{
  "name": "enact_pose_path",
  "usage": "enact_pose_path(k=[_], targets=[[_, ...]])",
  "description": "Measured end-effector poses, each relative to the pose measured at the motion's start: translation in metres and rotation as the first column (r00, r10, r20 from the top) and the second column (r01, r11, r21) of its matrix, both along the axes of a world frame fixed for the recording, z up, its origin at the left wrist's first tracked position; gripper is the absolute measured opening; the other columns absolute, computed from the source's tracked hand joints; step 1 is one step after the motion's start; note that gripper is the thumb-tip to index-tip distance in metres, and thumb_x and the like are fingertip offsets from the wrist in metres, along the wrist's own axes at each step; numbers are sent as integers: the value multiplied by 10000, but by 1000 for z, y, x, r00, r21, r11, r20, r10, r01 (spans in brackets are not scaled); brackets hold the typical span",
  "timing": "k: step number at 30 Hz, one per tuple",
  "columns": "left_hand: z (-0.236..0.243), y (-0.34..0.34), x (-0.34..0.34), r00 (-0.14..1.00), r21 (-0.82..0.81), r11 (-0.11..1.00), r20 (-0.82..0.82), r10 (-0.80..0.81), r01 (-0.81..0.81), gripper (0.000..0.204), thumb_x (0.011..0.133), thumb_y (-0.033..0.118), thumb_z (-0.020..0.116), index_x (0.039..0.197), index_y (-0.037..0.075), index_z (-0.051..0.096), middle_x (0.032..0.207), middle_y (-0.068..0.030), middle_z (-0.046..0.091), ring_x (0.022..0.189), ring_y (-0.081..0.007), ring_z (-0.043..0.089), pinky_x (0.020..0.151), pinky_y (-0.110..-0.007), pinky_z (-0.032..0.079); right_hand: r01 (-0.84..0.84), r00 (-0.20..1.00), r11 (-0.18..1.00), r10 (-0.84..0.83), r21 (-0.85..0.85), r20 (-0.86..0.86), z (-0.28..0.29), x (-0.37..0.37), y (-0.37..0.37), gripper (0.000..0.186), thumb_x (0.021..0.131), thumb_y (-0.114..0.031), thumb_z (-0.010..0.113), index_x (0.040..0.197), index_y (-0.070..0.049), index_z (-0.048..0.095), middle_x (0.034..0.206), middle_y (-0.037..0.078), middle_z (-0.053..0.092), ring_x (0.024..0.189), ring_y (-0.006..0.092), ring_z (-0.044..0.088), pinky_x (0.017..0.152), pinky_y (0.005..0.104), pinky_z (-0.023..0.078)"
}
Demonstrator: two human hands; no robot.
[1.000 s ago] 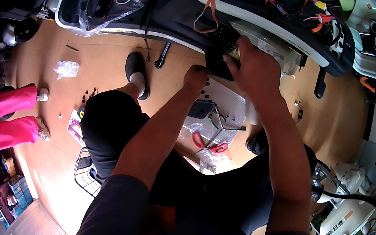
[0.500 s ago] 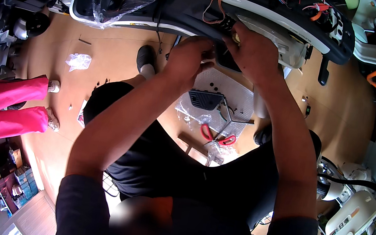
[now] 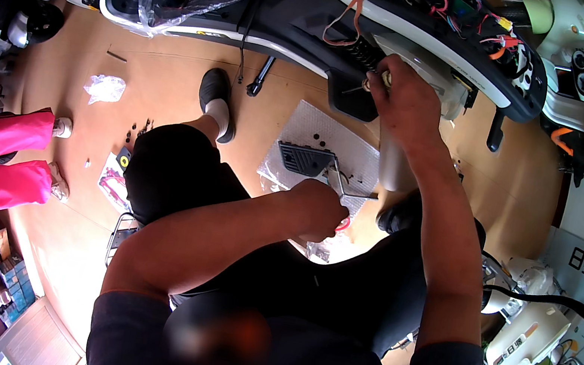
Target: The person uses red scissors to cut a zip tie on a black plastic panel, then uses a screwdriver to remove screws and detach the panel from the scooter. The person then reattaches the panel and secures it with screws.
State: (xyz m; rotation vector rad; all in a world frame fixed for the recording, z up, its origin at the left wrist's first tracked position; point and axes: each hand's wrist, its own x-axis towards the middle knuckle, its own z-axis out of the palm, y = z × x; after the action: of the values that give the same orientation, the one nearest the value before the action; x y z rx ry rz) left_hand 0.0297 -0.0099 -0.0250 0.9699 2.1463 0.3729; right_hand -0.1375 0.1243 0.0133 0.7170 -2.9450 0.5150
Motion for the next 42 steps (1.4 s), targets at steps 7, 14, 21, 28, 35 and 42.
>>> enact_pose_path(k=[7, 14, 21, 28, 35, 42], targets=[[-3, 0, -20, 997, 4, 999, -59, 46, -46, 394, 974, 403, 650, 1253, 130, 703, 1123, -137, 736, 1099, -322, 716, 888, -470, 576, -106, 994, 992, 105, 74, 18, 13, -1, -21, 322, 973, -318, 697, 1163, -91, 570, 1002, 177, 722, 935, 397, 714, 779, 486, 555], [33, -40, -80, 898, -36, 911, -189, 398, -412, 424, 939, 447, 683, 1203, 116, 713, 1038, -144, 749, 1020, -341, 733, 860, -483, 584, -148, 951, 974, 92, -172, -295, -11, -19, -14, 340, 966, -371, 705, 1101, -84, 581, 861, 139, 705, 818, 416, 699, 714, 484, 556], [41, -63, -122, 399, 748, 263, 3, 917, -609, 269, 996, 223, 702, 1178, 25, 700, 911, -121, 741, 840, -237, 724, 795, -342, 560, 47, 996, 999, -47, 3, 72, 9, -9, -15, 366, 896, -339, 754, 1071, -58, 599, 1047, 180, 700, 941, 381, 716, 753, 489, 581], [48, -36, -137, 435, 841, 117, 150, 888, -528, 326, 936, 251, 800, 1165, 34, 717, 1013, -83, 698, 960, -189, 685, 833, -311, 551, -127, 992, 956, 127, -265, -18, -15, -6, -2, 403, 866, -249, 769, 1205, -71, 643, 1120, 176, 714, 1068, 368, 698, 887, 474, 572], [39, -17, -150, 387, 832, 335, -160, 908, -443, 217, 881, 201, 817, 1051, 73, 773, 989, -91, 692, 922, -236, 697, 828, -349, 563, -6, 999, 947, -10, -321, -51, -40, -14, -1, 438, 856, -200, 763, 1267, -99, 650, 1178, 153, 715, 1083, 364, 695, 917, 464, 566], [37, -17, -162, 398, 832, 179, 55, 916, -526, 170, 934, 156, 727, 1077, 81, 781, 984, -108, 719, 943, -281, 723, 837, -376, 565, 94, 976, 807, 42, -584, 216, -57, -17, 2, 434, 847, -245, 798, 1227, -84, 664, 1096, 140, 765, 1007, 350, 739, 846, 444, 587]])
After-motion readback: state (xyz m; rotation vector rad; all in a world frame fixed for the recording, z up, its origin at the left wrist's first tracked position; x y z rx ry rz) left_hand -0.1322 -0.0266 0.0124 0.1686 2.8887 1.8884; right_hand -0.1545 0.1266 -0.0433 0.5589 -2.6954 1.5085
